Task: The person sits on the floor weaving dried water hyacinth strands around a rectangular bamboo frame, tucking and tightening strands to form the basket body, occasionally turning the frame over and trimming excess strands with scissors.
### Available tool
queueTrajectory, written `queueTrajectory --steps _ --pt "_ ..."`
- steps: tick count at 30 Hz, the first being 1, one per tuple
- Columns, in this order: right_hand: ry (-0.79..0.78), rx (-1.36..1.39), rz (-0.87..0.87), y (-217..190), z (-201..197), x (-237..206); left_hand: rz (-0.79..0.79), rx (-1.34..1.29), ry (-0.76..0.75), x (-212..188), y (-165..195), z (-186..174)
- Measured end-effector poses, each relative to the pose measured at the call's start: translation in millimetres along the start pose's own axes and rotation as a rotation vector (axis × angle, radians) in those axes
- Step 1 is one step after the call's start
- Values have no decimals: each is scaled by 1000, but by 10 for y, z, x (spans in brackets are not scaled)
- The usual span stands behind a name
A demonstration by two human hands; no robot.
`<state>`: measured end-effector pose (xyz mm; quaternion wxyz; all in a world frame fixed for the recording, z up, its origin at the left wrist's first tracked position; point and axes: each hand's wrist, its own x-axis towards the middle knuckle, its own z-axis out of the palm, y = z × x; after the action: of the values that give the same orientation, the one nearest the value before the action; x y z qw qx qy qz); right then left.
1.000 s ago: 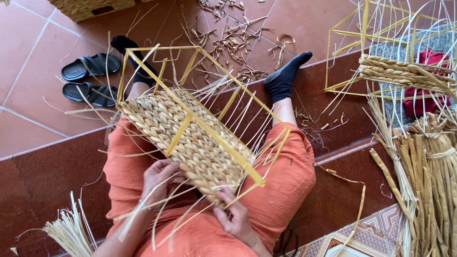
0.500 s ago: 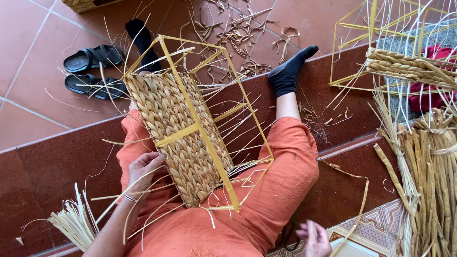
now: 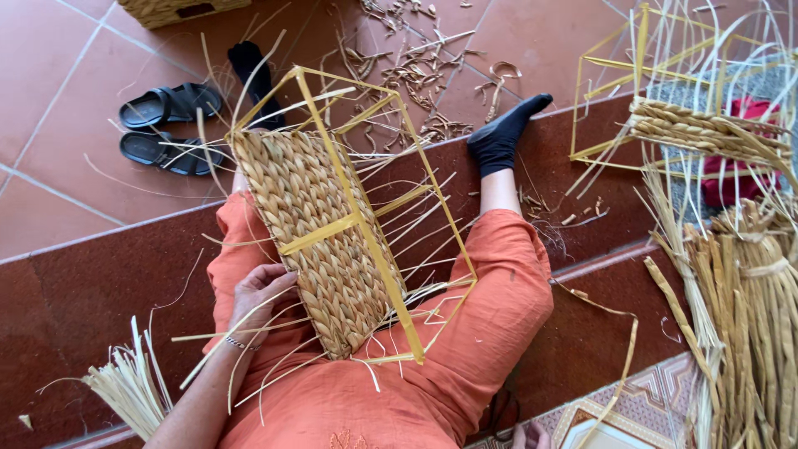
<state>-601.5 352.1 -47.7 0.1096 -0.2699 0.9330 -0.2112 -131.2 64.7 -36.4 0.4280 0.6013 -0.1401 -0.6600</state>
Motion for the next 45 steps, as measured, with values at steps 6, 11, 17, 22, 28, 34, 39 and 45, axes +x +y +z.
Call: queueTrajectory --steps 6,11,17,22,28,34,39,45 --pt "-23 -98 -149 -31 -87 -255 -10 -9 4 -67 -47 -104" --pt "145 -177 -296 -167 -90 -504 -33 21 -1 -114 -113 -169" --pt "-245 -218 197 -150 17 -446 -6 27 -41 -142 -194 -235" --pt "-178 -29 306 -72 127 -326 -43 -41 -36 -147 -166 -243" --pt "-293 892 330 -366 -17 432 -15 -16 -31 -55 -79 -193" --pt "-546 682 -248 -1856 -35 801 39 -41 -75 35 -29 -118" --pt "-928 227 -559 -3179 317 832 7 -32 -57 119 43 -21" --pt "-1018 223 -1522 -4064 1136 673 13 -62 -50 320 52 39"
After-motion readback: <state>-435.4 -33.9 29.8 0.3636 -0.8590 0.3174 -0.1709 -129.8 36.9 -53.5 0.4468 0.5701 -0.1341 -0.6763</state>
